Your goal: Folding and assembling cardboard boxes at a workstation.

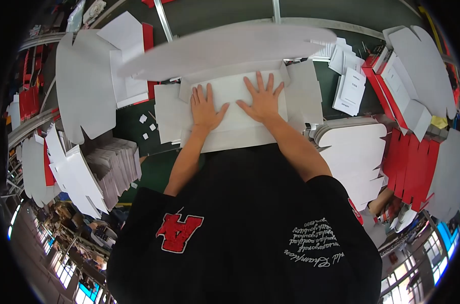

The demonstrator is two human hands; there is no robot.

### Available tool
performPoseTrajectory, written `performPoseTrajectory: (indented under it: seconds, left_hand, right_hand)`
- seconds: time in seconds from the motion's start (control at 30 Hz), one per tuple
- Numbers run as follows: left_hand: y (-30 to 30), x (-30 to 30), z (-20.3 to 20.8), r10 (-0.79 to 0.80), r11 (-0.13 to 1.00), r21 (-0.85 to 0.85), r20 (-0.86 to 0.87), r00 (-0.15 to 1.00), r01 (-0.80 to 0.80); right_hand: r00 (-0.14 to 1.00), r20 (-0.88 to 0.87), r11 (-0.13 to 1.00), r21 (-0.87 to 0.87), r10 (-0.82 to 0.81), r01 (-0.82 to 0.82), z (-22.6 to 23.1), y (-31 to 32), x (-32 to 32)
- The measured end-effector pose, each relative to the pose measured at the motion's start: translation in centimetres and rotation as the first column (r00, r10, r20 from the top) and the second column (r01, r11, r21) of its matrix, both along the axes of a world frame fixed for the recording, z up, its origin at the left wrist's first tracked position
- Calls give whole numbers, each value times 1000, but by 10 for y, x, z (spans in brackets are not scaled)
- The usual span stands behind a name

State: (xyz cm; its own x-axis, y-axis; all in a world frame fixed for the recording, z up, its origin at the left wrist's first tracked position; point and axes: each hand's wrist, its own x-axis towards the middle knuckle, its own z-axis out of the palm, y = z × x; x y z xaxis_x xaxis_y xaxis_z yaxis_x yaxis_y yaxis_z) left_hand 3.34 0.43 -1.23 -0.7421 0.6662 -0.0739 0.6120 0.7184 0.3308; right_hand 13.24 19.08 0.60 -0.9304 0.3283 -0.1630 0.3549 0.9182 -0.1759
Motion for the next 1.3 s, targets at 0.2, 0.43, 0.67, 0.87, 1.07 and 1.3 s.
performPoseTrajectory:
  seconds: [0.2,0.43,0.67,0.87,1.07,1.3]
  left_hand:
    - [0,-8,-20,15,995,101,-47,999,-10]
    - [5,-6,-27,23,998,63,-56,998,-19]
    - [4,3,-31,62,994,99,-68,996,-55]
    - [13,-2,-29,119,990,83,-62,991,-114]
    - [5,-11,-34,133,981,159,-153,979,-109]
    - [17,0,-41,251,968,31,-65,966,-249]
  right_hand:
    - [999,-46,999,-47,-14,12,-19,-1,-10]
    - [999,-39,1000,-19,-16,15,-40,-4,-4]
    - [997,-76,997,-74,-25,20,-28,-6,-10]
    - [987,-64,977,-149,147,-155,-14,-30,-32]
    - [966,-25,959,-122,256,-257,-14,-26,-38]
    - [962,125,954,-207,244,-215,-4,-32,-42]
